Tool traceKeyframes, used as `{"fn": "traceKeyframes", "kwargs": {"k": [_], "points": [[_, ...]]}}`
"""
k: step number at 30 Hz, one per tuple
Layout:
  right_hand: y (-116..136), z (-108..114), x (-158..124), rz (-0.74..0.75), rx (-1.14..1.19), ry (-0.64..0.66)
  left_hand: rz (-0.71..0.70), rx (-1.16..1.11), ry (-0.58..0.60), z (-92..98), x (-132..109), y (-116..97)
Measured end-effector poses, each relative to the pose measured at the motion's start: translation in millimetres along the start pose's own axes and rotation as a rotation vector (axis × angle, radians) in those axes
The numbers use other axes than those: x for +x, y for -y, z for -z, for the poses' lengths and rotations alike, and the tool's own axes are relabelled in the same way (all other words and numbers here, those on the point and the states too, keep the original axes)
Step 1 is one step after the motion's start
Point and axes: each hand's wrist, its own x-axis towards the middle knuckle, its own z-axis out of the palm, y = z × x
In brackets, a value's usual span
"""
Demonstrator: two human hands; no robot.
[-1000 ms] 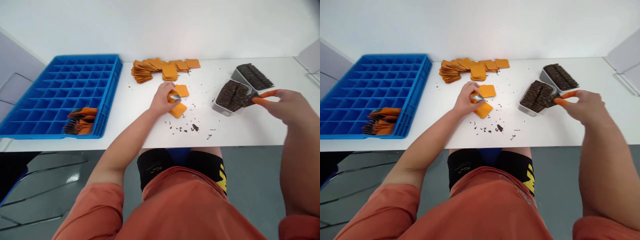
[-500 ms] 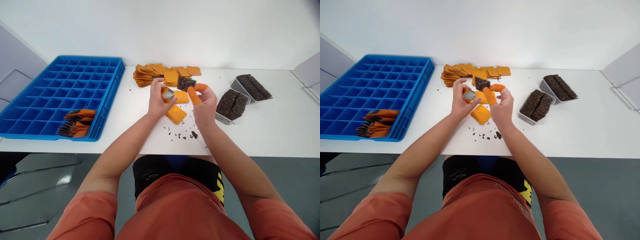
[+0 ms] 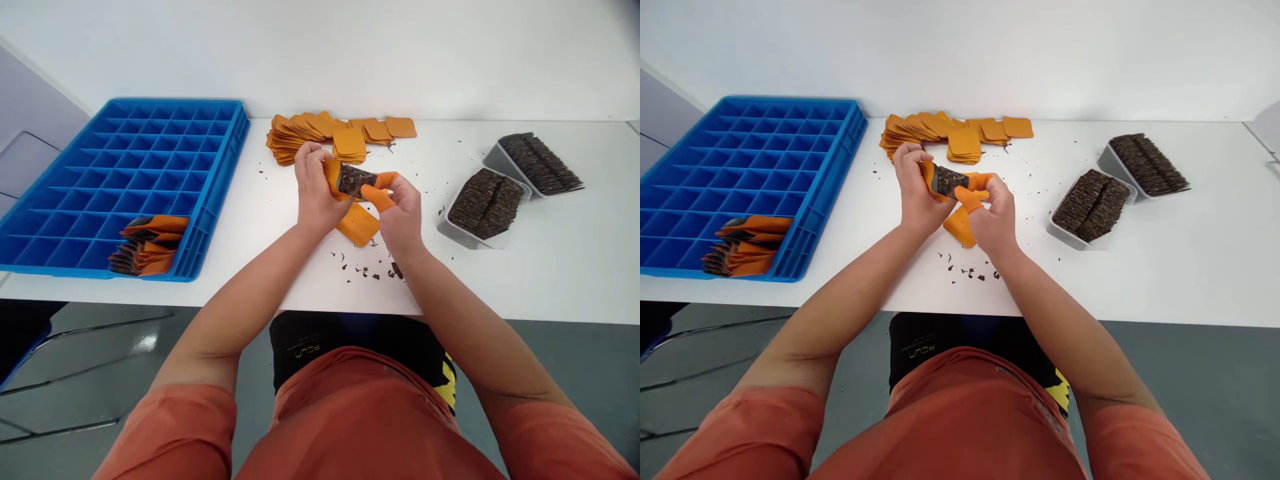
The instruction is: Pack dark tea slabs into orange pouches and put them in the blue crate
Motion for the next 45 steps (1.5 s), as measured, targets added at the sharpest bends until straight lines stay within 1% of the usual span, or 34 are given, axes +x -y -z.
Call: {"fn": "traceKeyframes", "kwargs": {"k": [5,7,12,17,20,23,28,31,33,36,39,40,42,45], "points": [[5,4,3,-0.121,0.175,-0.027,0.067,0.01,0.107,-0.1,-3,-2],[9,5,4,-0.144,0.218,-0.026,0.075,0.02,0.119,-0.6,-5,0],[16,9,5,-0.177,0.18,-0.004,0.059,0.03,0.106,-0.5,-5,2],[17,10,7,-0.193,0.163,0.031,0.051,0.024,0.139,1.6,-4,-5],[19,10,6,-0.217,0.16,0.024,0.024,0.025,0.141,1.3,-5,-7],[21,11,4,-0.213,0.164,0.012,0.022,0.01,0.157,-0.3,-7,-4],[20,11,-1,-0.117,0.037,-0.052,0.023,-0.023,0.15,-0.9,-9,4],[17,9,-4,-0.058,-0.029,-0.044,0.022,-0.064,0.17,-1.4,-10,4],[15,7,-6,-0.009,-0.064,-0.022,0.0,-0.09,0.155,-3.4,-10,2],[12,6,-8,0.136,-0.141,0.012,-0.015,-0.08,0.087,-8.8,-12,-1],[7,5,-9,0.306,-0.259,0.001,0.014,-0.056,0.076,-13.7,-15,-3],[5,5,-10,0.344,-0.299,-0.017,0.025,-0.065,0.098,-14.3,-17,-3],[1,4,-11,0.374,-0.361,-0.068,0.048,-0.095,0.18,-12.8,-18,-6],[-6,3,-12,0.377,-0.422,-0.144,0.08,-0.088,0.313,-2.5,-16,-16]]}}
